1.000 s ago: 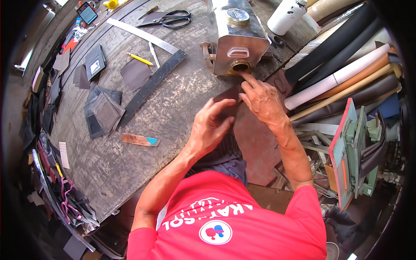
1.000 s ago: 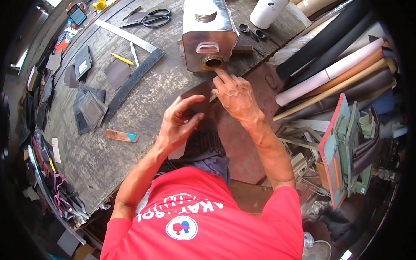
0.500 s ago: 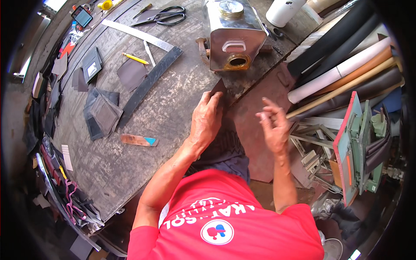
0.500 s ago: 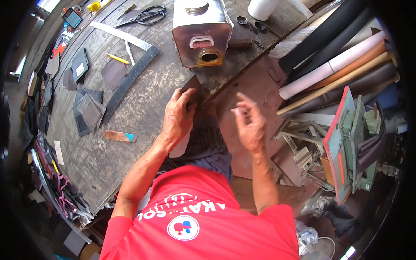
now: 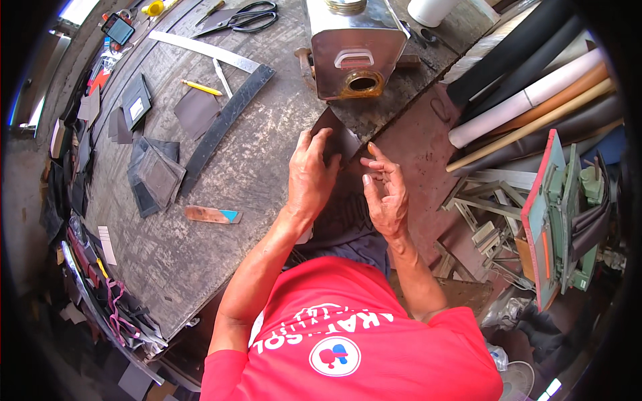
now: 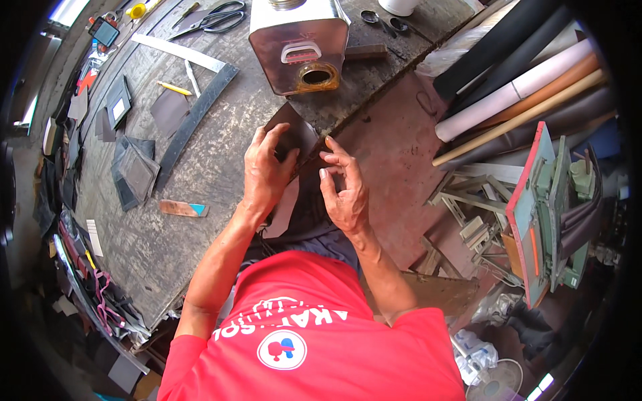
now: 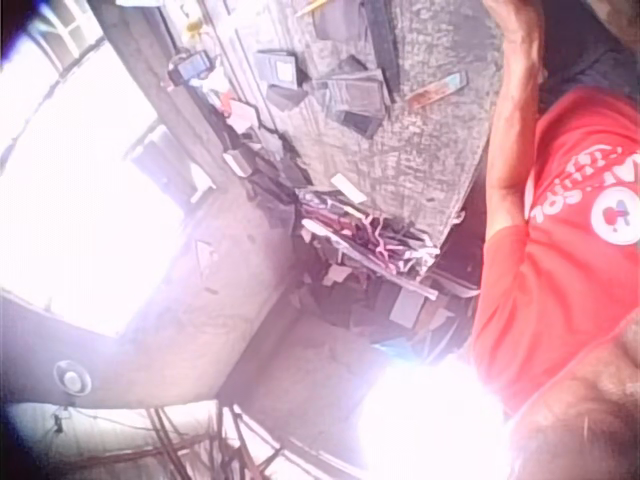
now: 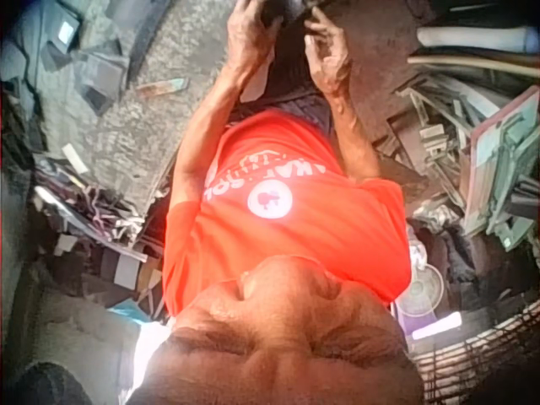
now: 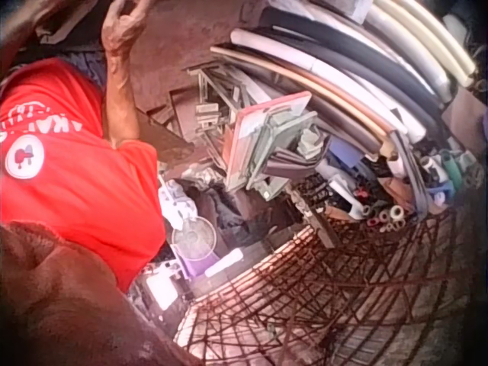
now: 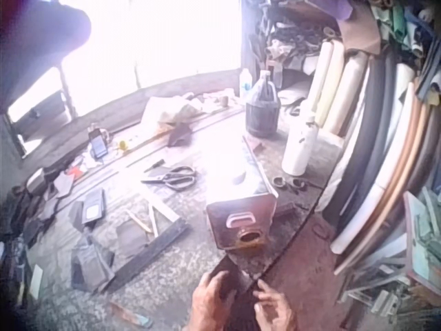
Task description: The person is sorting through and organizing pieces of leather material on a workshop table for a leather goods project.
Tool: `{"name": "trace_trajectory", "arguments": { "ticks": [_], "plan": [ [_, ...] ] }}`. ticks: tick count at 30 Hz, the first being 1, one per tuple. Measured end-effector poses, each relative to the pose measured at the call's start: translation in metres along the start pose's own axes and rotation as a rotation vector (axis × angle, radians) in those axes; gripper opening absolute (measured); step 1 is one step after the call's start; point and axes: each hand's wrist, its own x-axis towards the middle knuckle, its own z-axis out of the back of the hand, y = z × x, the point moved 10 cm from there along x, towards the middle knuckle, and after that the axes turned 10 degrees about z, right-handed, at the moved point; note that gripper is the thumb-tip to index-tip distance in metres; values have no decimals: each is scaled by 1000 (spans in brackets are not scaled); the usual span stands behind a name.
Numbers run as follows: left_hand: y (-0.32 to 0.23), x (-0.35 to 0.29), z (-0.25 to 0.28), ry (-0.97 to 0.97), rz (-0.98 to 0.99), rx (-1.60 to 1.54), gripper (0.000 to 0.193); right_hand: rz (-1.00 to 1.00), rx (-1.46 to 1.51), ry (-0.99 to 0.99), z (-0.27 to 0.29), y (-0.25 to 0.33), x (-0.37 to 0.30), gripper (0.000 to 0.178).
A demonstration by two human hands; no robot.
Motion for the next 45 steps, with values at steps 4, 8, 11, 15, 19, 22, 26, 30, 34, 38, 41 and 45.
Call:
{"name": "trace_trajectory", "arguments": {
  "ticks": [4, 8, 11, 15, 19, 22, 26, 30, 34, 38, 41, 45],
  "plan": [
    [3, 0, -2, 35, 45, -16, 47, 48, -28, 5, -5, 7, 1, 25],
    [2, -1, -1, -9, 4, 4, 49, 84, -83, 28, -8, 14, 5, 24],
    [0, -2, 0, -67, -49, 20, 50, 111, -126, 37, -8, 18, 7, 24],
    [3, -2, -1, -46, 0, 21, 50, 115, -126, 33, -7, 19, 10, 24],
    [-2, -2, 0, -68, -32, 33, 50, 104, -87, 62, -11, 13, 8, 24],
    [0, -2, -1, -55, -10, 38, 50, 43, -63, 46, -11, 3, 7, 23],
    [1, -2, 0, -58, -6, 42, 50, -2, -92, 54, -11, -2, 6, 23],
    [1, -3, 0, -69, -13, 39, 50, 8, -146, 79, -14, -3, 4, 25],
    [0, -2, -1, -15, -1, 48, 51, 72, -202, 97, -17, -1, 2, 25],
    [5, 1, 3, 54, 54, 70, 42, 134, -262, 136, -22, 9, -1, 26],
    [10, 9, 11, 63, 35, 37, 32, 222, -337, 164, -27, 18, -3, 27],
    [18, 37, 23, 156, 41, -13, 18, 311, -421, 193, -33, 24, -10, 27]
  ]
}}
